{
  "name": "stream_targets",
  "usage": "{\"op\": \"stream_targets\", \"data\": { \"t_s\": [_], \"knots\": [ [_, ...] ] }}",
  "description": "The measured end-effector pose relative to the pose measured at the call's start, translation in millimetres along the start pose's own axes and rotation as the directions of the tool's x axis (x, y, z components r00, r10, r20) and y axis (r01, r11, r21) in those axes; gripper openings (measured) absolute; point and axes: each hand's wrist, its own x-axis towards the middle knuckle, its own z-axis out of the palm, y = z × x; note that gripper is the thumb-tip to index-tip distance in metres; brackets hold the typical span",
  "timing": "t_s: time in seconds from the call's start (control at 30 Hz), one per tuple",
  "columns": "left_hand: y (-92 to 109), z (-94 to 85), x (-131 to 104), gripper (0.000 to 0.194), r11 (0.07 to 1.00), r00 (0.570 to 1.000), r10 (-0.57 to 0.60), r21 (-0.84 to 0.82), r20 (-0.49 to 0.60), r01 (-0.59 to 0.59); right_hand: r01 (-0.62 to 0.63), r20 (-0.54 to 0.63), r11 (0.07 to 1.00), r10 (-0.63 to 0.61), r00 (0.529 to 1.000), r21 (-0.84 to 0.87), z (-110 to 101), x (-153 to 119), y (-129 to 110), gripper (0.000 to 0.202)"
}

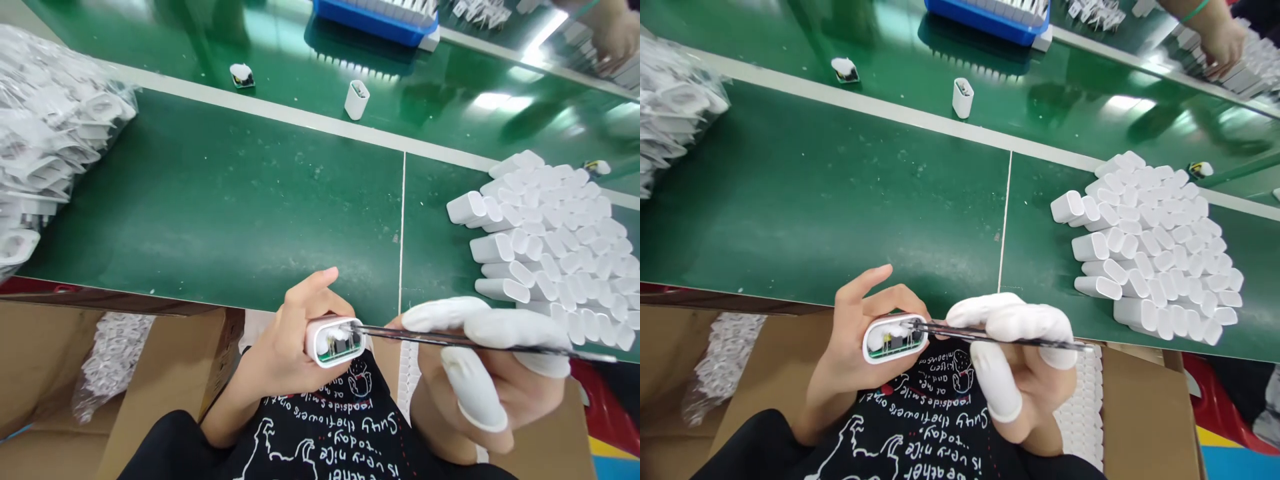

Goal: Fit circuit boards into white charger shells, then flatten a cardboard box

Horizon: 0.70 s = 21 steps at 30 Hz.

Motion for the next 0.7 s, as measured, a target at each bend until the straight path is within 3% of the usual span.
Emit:
{"op": "stream_targets", "data": {
  "t_s": [0.13, 0.23, 0.27, 0.33, 0.4, 0.43, 0.47, 0.6, 0.7],
  "knots": [
    [-2, -8.1, 5, 0.088, 0.999, 0.999, 0.031, 0.038, 0.021, -0.032, 0.114, -0.222, 0.973, -0.067, 0.973, 0.203, -6, 16, 8, 0.021],
    [-5, -20.0, 9, 0.078, 0.998, 1.000, 0.019, 0.063, 0.021, -0.021, 0.254, -0.283, 0.967, -0.237, 0.929, 0.026, -18, 23, 32, 0.035],
    [-7, -25.0, 10, 0.075, 0.997, 1.000, -0.001, 0.083, 0.020, 0.000, 0.294, -0.211, 0.950, -0.310, 0.927, -0.101, -22, 25, 44, 0.038],
    [-10, -35.3, 13, 0.069, 0.987, 0.998, -0.053, 0.153, 0.035, 0.047, 0.416, 0.108, 0.842, -0.404, 0.908, -0.345, -28, 27, 69, 0.043],
    [-12, -43.7, 16, 0.066, 0.965, 0.991, -0.127, 0.238, 0.046, 0.113, 0.561, 0.458, 0.697, -0.360, 0.813, -0.447, -30, 28, 90, 0.051],
    [-14, -46.3, 18, 0.063, 0.952, 0.986, -0.162, 0.272, 0.049, 0.143, 0.598, 0.565, 0.660, -0.305, 0.766, -0.455, -30, 28, 96, 0.055],
    [-15, -47.3, 19, 0.061, 0.940, 0.979, -0.195, 0.295, 0.051, 0.172, 0.605, 0.617, 0.656, -0.261, 0.742, -0.450, -28, 27, 98, 0.058],
    [-26, -36.7, 23, 0.052, 0.923, 0.952, -0.296, 0.282, 0.081, 0.263, 0.493, 0.631, 0.806, -0.202, 0.749, -0.326, -12, 27, 75, 0.063],
    [-39, -25.9, 24, 0.061, 0.922, 0.920, -0.381, 0.112, 0.089, 0.371, 0.469, 0.723, 0.861, -0.194, 0.663, -0.199, 10, 37, 52, 0.066]
  ]
}}
